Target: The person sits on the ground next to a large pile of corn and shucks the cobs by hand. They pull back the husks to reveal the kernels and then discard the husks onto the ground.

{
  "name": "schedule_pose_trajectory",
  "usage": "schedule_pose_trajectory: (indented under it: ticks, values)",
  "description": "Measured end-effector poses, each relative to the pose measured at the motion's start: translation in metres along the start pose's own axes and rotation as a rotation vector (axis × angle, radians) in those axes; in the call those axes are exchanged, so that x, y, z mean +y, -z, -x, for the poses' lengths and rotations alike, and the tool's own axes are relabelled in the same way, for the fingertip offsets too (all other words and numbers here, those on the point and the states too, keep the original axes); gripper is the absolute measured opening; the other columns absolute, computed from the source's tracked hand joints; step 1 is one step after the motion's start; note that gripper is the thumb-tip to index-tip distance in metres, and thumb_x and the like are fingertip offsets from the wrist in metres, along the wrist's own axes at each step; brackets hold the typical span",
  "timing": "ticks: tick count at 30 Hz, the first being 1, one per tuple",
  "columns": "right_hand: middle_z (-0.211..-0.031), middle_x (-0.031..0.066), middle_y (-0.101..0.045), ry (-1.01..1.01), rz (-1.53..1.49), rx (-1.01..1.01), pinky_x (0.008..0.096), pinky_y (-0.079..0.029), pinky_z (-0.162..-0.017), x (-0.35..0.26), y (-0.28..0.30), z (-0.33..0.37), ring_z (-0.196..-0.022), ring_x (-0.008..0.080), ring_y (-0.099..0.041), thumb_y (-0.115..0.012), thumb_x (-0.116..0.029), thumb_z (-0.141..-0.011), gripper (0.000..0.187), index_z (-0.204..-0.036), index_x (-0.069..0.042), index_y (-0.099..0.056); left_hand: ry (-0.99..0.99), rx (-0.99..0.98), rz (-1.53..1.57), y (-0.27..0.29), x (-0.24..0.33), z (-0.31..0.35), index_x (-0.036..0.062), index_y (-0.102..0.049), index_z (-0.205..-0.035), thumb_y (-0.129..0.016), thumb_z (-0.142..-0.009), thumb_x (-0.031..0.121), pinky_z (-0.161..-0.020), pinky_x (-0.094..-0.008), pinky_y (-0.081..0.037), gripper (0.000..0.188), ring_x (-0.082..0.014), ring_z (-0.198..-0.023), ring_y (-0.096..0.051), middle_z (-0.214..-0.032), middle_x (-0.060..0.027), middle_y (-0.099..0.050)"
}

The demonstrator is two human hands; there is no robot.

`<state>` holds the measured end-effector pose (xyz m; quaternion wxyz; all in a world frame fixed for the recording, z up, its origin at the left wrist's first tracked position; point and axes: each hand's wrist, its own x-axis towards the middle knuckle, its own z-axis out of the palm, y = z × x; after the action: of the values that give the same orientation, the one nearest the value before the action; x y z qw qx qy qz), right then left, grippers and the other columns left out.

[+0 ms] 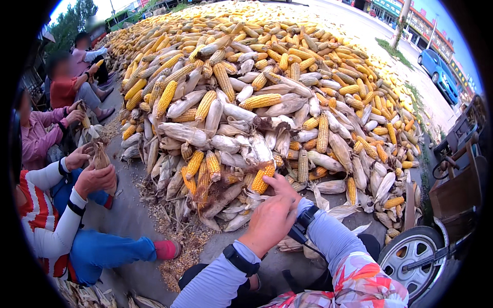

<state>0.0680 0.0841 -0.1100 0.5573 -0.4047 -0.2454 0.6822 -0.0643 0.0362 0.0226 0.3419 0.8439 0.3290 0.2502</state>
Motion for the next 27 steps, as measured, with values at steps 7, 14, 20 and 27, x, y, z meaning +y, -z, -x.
schedule_pose_trajectory:
  ticks: [7,14,20,27]
  values:
    - [-0.115,0.0066,-0.052,0.017,0.111,-0.117,0.0297,-0.042,-0.09,-0.051,-0.005,0.084,-0.101,0.0139,-0.052,-0.057,-0.028,-0.087,0.051,-0.127,-0.001,-0.04,0.104,0.2,0.006,0.004,-0.011,-0.014,-0.0021,-0.035,-0.132,-0.061,-0.081,0.022,-0.097,-0.0401,-0.038,0.061,-0.0352,-0.116,-0.046,-0.128,-0.0231,-0.043]
    - [-0.107,0.0064,-0.055,0.003,0.2,-0.209,0.0269,-0.047,-0.08,-0.065,0.007,0.133,-0.091,0.0129,-0.056,-0.057,-0.033,-0.087,0.054,-0.126,0.0,-0.04,0.204,-0.128,0.365,0.0,-0.005,-0.014,-0.0009,-0.052,-0.118,-0.066,-0.079,0.032,-0.077,-0.0354,-0.048,0.052,-0.03,-0.086,-0.063,-0.096,-0.0188,-0.064]
    - [-0.102,0.0066,-0.059,-0.003,0.323,-0.171,0.025,-0.048,-0.076,-0.077,0.02,0.155,-0.088,0.0114,-0.057,-0.058,-0.031,-0.086,0.048,-0.12,0.002,-0.048,0.156,-0.097,0.405,-0.006,-0.014,-0.013,-0.0025,-0.064,-0.091,-0.061,-0.085,0.026,-0.062,-0.0349,-0.045,0.029,-0.0254,-0.066,-0.059,-0.075,-0.0161,-0.063]
    - [-0.105,0.0063,-0.059,0.106,0.485,-0.001,0.0249,-0.048,-0.075,-0.08,0.025,0.161,-0.088,0.0113,-0.057,-0.059,-0.027,-0.087,0.048,-0.122,0.003,-0.047,0.25,0.081,0.853,-0.001,0.009,-0.012,0.0014,-0.061,-0.085,-0.052,-0.092,0.019,-0.049,-0.0191,-0.034,0.021,-0.0028,-0.053,-0.043,-0.059,0.0033,-0.049]
